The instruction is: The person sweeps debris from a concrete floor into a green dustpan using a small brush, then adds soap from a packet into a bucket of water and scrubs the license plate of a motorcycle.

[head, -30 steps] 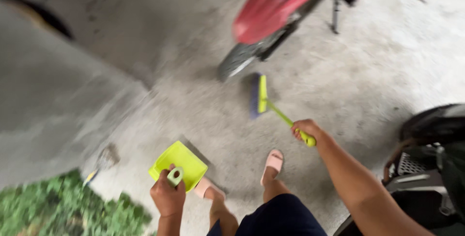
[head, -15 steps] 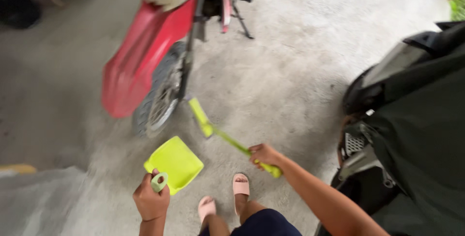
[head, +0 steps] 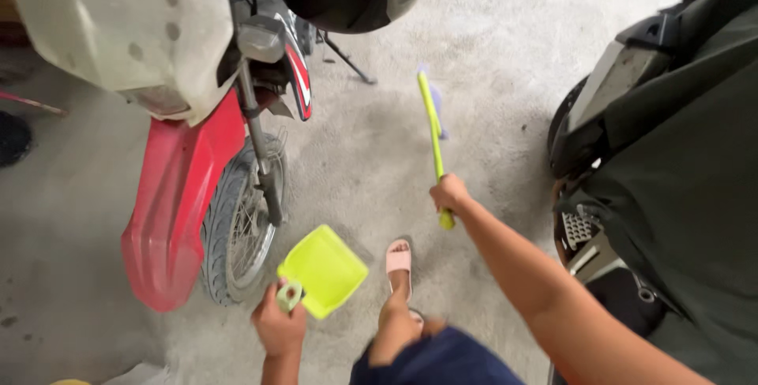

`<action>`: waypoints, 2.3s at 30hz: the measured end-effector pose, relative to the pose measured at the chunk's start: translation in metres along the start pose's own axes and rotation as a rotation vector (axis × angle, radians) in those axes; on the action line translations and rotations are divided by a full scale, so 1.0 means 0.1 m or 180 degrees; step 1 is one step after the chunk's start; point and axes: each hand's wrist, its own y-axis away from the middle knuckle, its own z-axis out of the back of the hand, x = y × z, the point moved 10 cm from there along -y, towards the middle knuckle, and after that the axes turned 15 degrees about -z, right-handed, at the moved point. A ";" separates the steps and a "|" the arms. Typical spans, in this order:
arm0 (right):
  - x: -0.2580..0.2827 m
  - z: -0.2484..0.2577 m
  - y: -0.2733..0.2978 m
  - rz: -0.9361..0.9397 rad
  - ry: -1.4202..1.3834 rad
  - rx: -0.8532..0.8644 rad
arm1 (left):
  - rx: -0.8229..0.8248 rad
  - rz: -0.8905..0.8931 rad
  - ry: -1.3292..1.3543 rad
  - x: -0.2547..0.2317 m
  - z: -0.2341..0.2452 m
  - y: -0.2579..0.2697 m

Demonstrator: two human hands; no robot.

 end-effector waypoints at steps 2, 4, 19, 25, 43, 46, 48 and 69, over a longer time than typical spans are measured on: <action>0.05 0.15 0.21 0.0103 -0.0323 0.0229 | -0.0003 0.0065 0.0022 -0.05 -0.11 -0.23; 0.13 0.22 0.35 0.0247 -0.0436 0.0770 | -0.0141 -0.0057 0.0091 -0.16 -0.21 -0.56; 1.51 -0.43 -1.21 0.1257 0.1052 0.1807 | 0.0171 0.0347 -0.0012 -0.78 -1.50 -1.92; 1.19 1.73 -2.58 -0.0593 -0.1196 0.0685 | 0.0145 0.0029 0.0131 -1.43 -2.13 -2.64; 0.52 3.27 -3.14 0.0075 -0.0050 0.1155 | 0.0357 -0.0145 0.0104 -2.74 -3.78 -4.10; 0.47 4.18 -3.87 -0.0235 -0.0555 0.0861 | 0.0233 -0.0298 0.0223 -2.84 -3.89 -4.26; 0.62 4.63 -4.23 -0.0339 -0.0160 0.0382 | 0.0159 -0.0256 0.0188 -2.83 -4.01 -4.37; 2.38 3.64 -3.41 0.0442 -0.0006 0.1478 | 0.0298 -0.0241 0.0148 -3.07 -5.03 -5.62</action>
